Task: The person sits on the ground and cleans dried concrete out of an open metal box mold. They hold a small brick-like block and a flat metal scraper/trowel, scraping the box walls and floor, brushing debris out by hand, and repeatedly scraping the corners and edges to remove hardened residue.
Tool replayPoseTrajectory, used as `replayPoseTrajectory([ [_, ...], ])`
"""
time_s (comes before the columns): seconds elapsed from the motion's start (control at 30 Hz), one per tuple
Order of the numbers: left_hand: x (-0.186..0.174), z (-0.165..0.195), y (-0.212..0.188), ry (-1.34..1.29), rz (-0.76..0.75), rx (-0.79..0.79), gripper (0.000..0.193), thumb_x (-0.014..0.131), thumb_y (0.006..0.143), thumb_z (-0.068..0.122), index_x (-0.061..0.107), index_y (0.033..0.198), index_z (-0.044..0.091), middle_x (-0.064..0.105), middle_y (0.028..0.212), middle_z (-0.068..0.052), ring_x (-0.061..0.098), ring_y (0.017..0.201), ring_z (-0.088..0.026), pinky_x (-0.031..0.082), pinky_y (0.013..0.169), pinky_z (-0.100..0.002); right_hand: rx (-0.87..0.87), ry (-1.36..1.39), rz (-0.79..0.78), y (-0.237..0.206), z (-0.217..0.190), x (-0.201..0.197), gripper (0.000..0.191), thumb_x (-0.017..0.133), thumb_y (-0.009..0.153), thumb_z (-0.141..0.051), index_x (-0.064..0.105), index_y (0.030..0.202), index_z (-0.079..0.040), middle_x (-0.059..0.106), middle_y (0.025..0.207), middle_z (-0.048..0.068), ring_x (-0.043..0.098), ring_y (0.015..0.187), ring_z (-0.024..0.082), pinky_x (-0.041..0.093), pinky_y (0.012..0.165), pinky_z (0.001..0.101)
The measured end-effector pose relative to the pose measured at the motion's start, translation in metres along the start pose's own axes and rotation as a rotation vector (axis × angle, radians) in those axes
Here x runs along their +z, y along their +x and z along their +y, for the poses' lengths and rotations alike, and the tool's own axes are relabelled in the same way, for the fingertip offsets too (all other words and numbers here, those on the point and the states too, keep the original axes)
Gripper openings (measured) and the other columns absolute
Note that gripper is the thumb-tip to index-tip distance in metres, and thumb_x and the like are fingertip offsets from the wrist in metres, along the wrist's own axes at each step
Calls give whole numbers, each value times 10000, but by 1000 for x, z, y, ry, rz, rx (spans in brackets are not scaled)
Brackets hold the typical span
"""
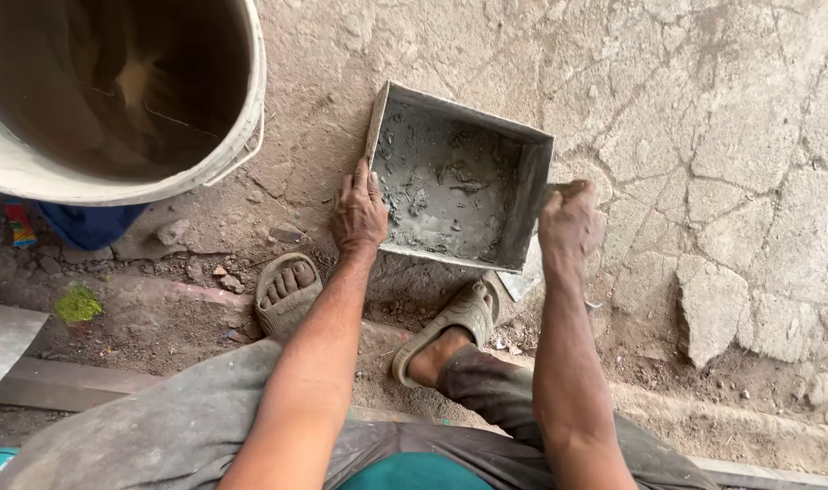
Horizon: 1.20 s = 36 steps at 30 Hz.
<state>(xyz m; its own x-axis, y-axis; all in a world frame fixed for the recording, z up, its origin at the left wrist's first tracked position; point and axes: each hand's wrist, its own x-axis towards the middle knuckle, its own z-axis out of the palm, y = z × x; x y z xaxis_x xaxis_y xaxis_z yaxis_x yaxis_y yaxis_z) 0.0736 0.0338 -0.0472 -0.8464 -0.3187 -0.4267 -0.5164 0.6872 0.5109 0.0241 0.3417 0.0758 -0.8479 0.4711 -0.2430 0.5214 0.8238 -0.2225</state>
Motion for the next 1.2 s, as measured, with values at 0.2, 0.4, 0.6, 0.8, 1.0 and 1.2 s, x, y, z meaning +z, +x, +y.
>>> replayPoseTrajectory([
  [0.2,-3,1,-5,31,55,36,531,287,1126,475,427,1586,250,644,1137,-70,664,837,-216,569,572,-346,-71,-215,-111,28,-5,66,193,514,1184,-225,581,1195,-44,517,731,4,447,569,98,343,433,277],
  [0.4,4,-7,-6,32,119,87,486,313,1135,444,484,1527,215,653,1163,-86,655,865,-219,583,581,-334,-166,-178,-18,19,21,7,379,648,1008,-213,494,1312,-48,630,835,19,528,543,81,420,368,232],
  [0.6,2,-8,-2,26,59,50,516,317,1125,471,455,1557,226,654,1086,-71,640,819,-206,566,540,-341,158,-210,-203,-15,13,12,494,514,1092,-256,334,1532,-123,689,865,96,579,626,191,552,572,403],
  [0.8,-3,-9,-8,-47,91,55,524,306,1118,474,441,1573,251,652,1105,-87,630,768,-180,519,484,-306,-273,-152,-107,-27,11,25,334,593,1086,-233,472,1350,-68,728,976,136,699,809,239,528,696,448],
  [1.0,0,-11,-6,29,56,44,533,302,1108,489,446,1554,235,658,1076,-82,618,780,-183,506,447,-294,-307,69,-73,3,36,-20,355,650,1011,-116,475,1319,-89,693,1027,81,638,755,93,566,580,247],
  [1.2,0,-7,-8,15,74,64,517,292,1137,491,468,1555,244,676,1079,-65,635,795,-181,515,520,-309,-208,-196,-175,-10,33,22,354,560,1087,-171,396,1367,-30,605,702,84,436,446,124,392,321,289],
])
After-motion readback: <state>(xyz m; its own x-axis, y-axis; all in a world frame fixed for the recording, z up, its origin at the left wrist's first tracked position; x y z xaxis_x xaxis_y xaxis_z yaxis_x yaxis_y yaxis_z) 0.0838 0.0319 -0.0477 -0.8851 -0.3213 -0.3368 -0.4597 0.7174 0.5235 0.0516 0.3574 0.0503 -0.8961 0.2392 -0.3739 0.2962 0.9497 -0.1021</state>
